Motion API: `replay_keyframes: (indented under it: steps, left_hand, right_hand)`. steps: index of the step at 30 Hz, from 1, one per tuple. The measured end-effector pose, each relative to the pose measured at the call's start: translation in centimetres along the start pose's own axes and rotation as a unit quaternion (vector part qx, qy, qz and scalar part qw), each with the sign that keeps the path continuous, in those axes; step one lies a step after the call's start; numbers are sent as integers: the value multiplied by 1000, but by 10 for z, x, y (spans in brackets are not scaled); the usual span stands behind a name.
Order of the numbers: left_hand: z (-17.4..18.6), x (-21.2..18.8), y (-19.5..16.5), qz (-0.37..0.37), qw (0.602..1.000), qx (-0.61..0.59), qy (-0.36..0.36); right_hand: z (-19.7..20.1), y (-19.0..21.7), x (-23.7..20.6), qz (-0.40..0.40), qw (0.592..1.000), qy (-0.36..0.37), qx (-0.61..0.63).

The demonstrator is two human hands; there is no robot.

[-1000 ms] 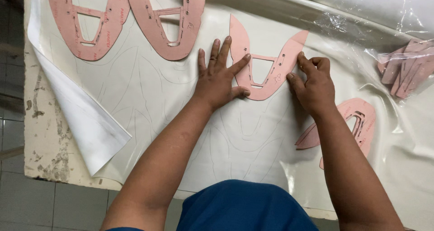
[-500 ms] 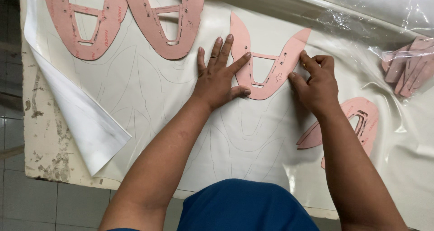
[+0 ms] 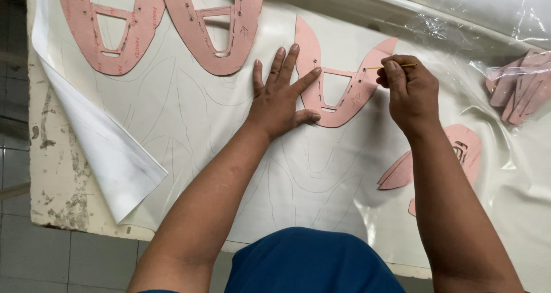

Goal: The person arranges pink paper shoe pattern pieces on a large sheet of white paper spread over a workbench, aligning each piece against drawn outlines. They hold the pieces steady with one hand and mark reference points on the paper with a pencil, working through several pattern pieces one at a time.

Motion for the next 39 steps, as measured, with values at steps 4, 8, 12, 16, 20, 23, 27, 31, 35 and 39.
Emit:
replay_keyframes:
  steps: [4,8,12,16,20,23,27,31,35,39]
  left_hand:
    - [-1,0,1,2,1000,-2,1]
    - [-1,0,0,0,1000,0,0]
    - [-1,0,0,4,1000,-2,3]
    - [-1,0,0,1,1000,-3,-2]
    - [-1,-1,0,4,1000,-4,1]
    - [-1,-2,0,2,1000,-3,-3]
    - [-1,1,-1,5,1000,0,0]
    - [-3,0,0,6,1000,0,-1]
    - [-3,0,0,2,1000,4,-3]
    - [-3,1,-1,-1,1000,5,-8]
  right_hand:
    - [-5,5,0,27,999,6,-44]
    - [-8,10,-4,54,995,-13,-87]
    - [-8,11,-9,63,993,-22,-97]
    - [-10,11,-10,71,995,-12,-75]
    - [-12,14,-8,84,986,-13,-144]
    - [-12,11,4,41,991,9,-130]
    - [-10,4,3,-7,1000,-5,-11]
    - [-15,6,-10,22,997,12,-79]
    - [-18,17,-18,74,988,2,-136]
    - [-18,17,-21,48,984,25,-170]
Point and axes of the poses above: each hand's wrist, its own x-axis towards the middle knuckle, its own z-axis out of the back of the hand, y = z × x, the point moved 6 cm from there along x, towards the middle knuckle, and after that the axes turned 3 degrees about -x, right-handed, at the moved point
